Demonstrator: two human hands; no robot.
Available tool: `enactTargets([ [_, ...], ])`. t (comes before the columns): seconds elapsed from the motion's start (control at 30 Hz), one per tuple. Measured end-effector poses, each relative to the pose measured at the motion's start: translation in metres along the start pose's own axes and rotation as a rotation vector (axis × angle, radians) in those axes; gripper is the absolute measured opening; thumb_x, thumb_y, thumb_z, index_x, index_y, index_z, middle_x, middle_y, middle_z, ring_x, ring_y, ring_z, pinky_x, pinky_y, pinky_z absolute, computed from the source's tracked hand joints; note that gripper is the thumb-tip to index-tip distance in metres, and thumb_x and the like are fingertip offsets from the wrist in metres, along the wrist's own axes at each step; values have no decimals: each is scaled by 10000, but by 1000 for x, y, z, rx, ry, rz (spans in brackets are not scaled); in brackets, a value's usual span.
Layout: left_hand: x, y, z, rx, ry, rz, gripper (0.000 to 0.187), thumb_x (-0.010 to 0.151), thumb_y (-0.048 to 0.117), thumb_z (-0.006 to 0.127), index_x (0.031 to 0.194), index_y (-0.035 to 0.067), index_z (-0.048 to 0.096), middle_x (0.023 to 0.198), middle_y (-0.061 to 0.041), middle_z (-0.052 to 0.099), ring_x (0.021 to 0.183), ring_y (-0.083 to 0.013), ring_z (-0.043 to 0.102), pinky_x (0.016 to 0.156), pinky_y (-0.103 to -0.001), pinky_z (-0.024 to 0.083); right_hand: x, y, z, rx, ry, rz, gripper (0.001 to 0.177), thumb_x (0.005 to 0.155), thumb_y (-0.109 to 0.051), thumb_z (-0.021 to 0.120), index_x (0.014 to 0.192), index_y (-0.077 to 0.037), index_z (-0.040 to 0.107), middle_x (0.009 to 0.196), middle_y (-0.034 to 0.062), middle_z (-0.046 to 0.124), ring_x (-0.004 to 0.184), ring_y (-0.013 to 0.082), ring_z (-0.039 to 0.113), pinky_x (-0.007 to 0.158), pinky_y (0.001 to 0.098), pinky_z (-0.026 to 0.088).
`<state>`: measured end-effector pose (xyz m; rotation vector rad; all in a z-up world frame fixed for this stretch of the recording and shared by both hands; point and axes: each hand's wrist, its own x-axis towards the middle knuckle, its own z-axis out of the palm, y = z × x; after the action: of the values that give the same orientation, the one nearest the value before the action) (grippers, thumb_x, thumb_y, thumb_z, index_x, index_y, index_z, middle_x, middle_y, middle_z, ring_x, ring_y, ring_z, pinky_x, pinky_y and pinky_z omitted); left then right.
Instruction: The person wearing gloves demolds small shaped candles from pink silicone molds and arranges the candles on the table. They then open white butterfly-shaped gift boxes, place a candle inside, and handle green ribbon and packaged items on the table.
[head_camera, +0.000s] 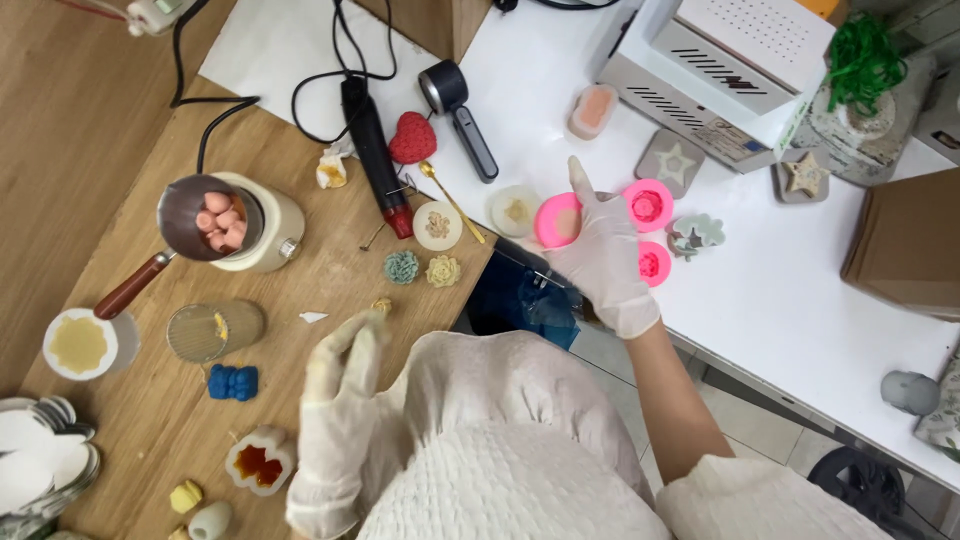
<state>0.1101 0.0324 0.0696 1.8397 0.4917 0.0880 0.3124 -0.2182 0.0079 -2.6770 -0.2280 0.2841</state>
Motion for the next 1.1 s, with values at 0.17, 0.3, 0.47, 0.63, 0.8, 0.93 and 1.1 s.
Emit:
enactTargets([
  [0.17, 35, 18, 47, -10, -202, 39, 481, 938, 103, 672, 1396, 44, 537, 1291, -35, 651, 1224, -130, 604, 1068, -253, 450, -44, -103, -17, 255, -70, -278, 1200, 637, -419, 914, 1623, -123, 297, 1068, 192, 661, 943, 364, 592, 874, 466, 483],
  [0.3, 44, 13, 41, -801, 16, -538, 329, 963, 203, 724, 1206, -13, 678, 1043, -67, 706, 850, -109, 589, 708, -268, 449, -62, -133, -36, 628, -298, -402, 1105, 782, -353, 853, 1678, -87, 262, 1182, 127, 714, 1071, 266, 658, 968, 402, 513],
  [0.47, 30, -10, 22, -848, 62, -318, 268, 967, 251, 716, 1099, 18, 712, 964, 20, 730, 836, -33, 636, 767, -204, 520, -63, -136, -26, 1037, -413, -18, 805, 885, -427, 709, 1544, -49, 445, 1128, 19, 733, 1012, 95, 663, 858, 259, 511],
  [0.63, 25, -35, 28, -819, 29, -253, 237, 966, 242, 724, 1045, 19, 728, 903, 34, 696, 789, -29, 583, 719, -203, 486, -79, -152, -12, 1047, -504, 83, 471, 954, -385, 695, 1229, -3, 706, 980, -34, 707, 873, 35, 618, 777, 203, 513],
  [0.8, 13, -30, 15, -568, 130, -70, 290, 1025, 267, 688, 897, 7, 686, 803, 24, 657, 733, -32, 562, 656, -217, 498, -89, -155, 0, 772, -366, 33, 408, 967, -412, 683, 1004, -9, 737, 866, -22, 679, 782, 35, 564, 709, 217, 494],
  [0.93, 7, -29, 8, -642, 135, -96, 294, 1007, 277, 698, 871, 23, 642, 806, 31, 640, 722, -32, 552, 626, -214, 488, -93, -159, 3, 744, -394, 31, 414, 985, -421, 662, 991, -14, 736, 865, -20, 664, 774, 47, 542, 698, 234, 479],
  [1.1, 5, -44, 9, -493, 215, -10, 363, 1042, 289, 665, 778, 68, 550, 733, 43, 568, 671, -26, 489, 582, -223, 451, -97, -157, 8, 669, -320, -143, 454, 1015, -446, 610, 1015, -4, 714, 912, 28, 684, 825, 89, 581, 742, 262, 492],
])
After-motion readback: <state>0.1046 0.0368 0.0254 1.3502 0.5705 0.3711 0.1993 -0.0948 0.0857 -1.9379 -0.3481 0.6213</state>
